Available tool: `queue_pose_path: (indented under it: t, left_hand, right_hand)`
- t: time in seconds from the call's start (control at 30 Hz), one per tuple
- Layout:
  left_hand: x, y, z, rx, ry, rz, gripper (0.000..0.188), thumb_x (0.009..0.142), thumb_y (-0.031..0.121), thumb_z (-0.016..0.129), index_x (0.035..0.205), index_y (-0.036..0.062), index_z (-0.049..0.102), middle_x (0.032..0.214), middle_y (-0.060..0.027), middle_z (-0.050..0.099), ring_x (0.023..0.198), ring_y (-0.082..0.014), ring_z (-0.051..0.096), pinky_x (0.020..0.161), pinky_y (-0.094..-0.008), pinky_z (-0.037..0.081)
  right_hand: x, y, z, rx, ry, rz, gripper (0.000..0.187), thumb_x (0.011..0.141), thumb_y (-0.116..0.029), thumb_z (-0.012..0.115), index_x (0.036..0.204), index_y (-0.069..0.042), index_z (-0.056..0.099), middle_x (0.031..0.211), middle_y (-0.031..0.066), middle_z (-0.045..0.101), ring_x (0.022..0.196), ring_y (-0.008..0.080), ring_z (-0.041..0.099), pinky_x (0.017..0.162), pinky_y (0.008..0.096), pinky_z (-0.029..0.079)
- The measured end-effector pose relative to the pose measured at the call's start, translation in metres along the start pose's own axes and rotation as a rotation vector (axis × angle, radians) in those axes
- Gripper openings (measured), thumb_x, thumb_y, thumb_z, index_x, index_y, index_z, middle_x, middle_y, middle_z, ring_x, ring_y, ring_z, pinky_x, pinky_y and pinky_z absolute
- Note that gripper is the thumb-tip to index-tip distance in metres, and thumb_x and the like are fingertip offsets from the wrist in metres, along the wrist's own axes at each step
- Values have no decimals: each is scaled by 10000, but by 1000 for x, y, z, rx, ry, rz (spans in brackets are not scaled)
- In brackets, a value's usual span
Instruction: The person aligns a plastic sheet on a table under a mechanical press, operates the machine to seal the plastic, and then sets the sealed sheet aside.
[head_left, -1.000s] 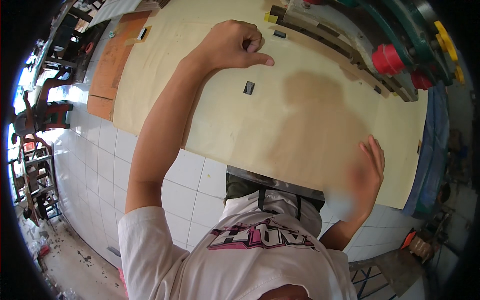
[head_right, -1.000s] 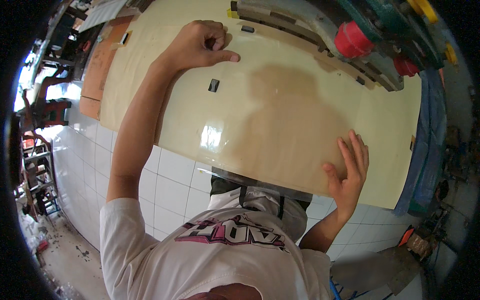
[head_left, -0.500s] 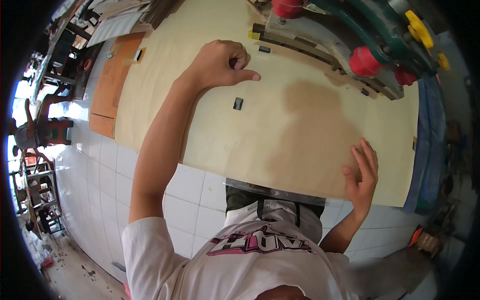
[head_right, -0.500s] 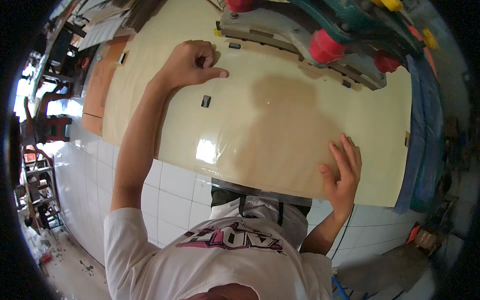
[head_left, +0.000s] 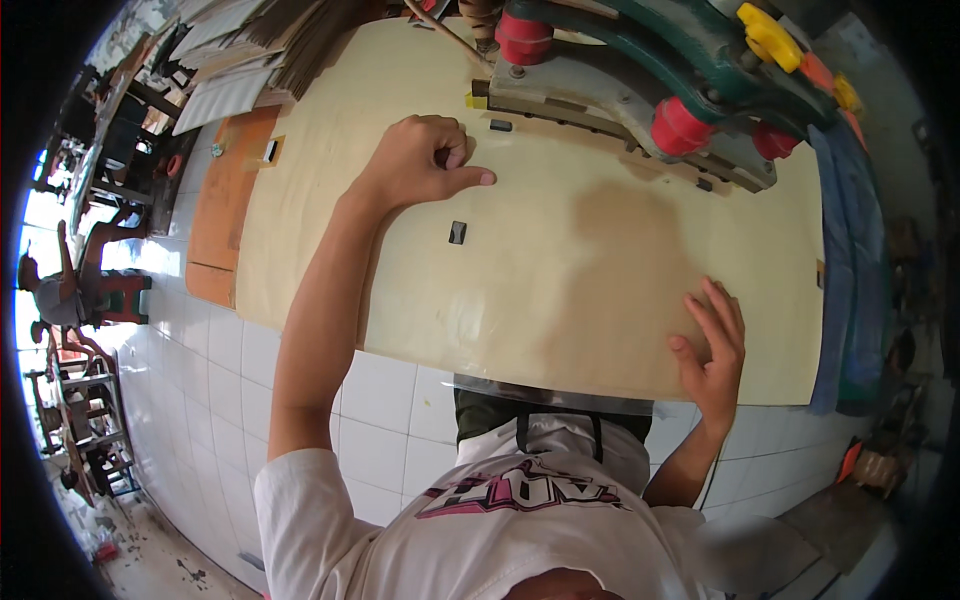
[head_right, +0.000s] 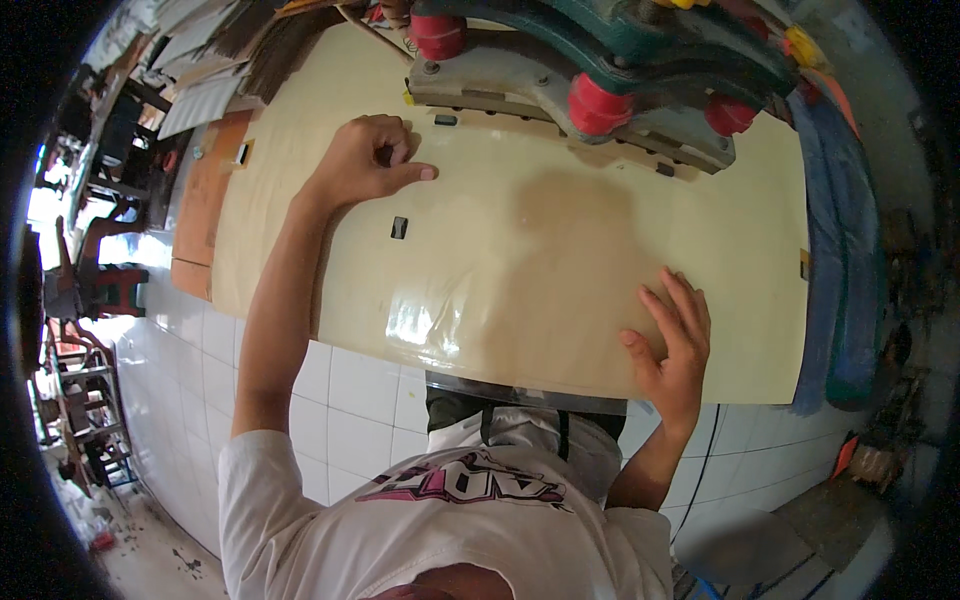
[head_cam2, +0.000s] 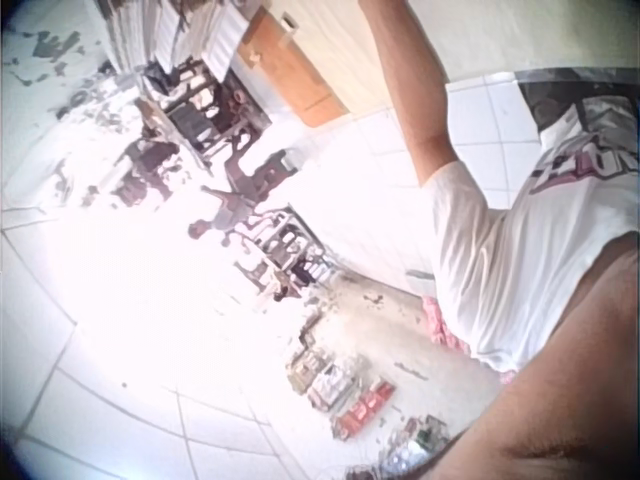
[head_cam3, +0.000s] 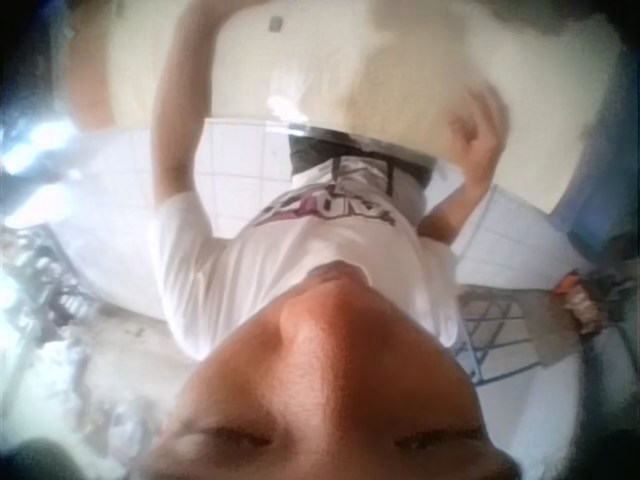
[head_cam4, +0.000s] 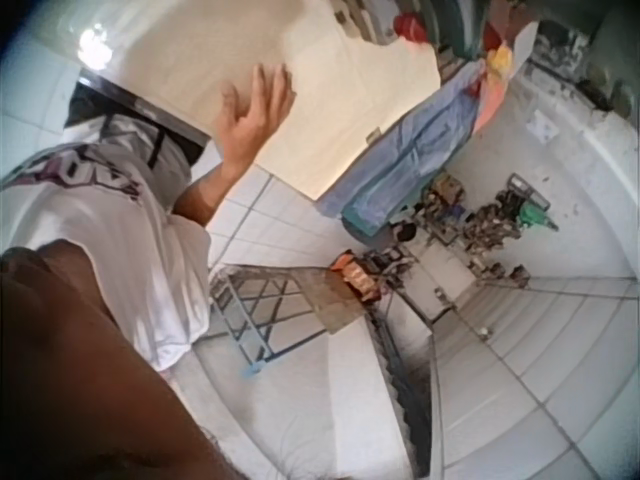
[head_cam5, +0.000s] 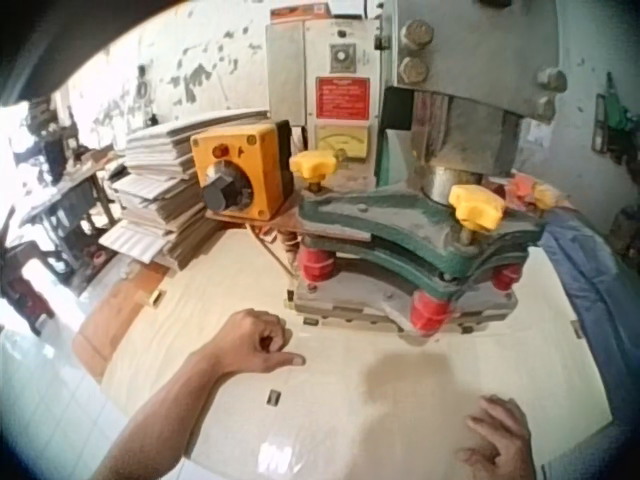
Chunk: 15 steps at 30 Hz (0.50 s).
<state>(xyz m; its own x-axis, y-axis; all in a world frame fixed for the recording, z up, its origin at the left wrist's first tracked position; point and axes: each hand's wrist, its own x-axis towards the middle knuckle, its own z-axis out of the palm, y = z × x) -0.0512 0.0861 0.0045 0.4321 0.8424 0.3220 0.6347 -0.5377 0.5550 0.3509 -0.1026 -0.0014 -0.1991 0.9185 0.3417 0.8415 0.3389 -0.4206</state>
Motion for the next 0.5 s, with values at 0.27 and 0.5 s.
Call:
queue_pose_path:
  t: [0.27, 0.5]
  left_hand:
    - [0, 1, 0, -47, -6, -25, 453, 713, 245, 889, 602, 35, 503, 593, -36, 494, 548, -171, 454, 528, -327, 382]
    - [0, -1, -1, -6, -9, 17, 454, 702, 239, 896, 603, 33, 504, 602, -41, 506, 553, -181, 461, 532, -335, 389]
  right_hand:
    - [-1, -1, -1, -4, 5, 10, 494, 866, -414, 734, 1196, -48, 698, 1395, 152, 577, 1307, 367, 521, 1132, 558, 321]
    - [0, -3, -2, 7, 10, 20, 497, 853, -409, 744, 1196, -52, 698, 1392, 150, 577, 1303, 363, 522, 1131, 552, 329]
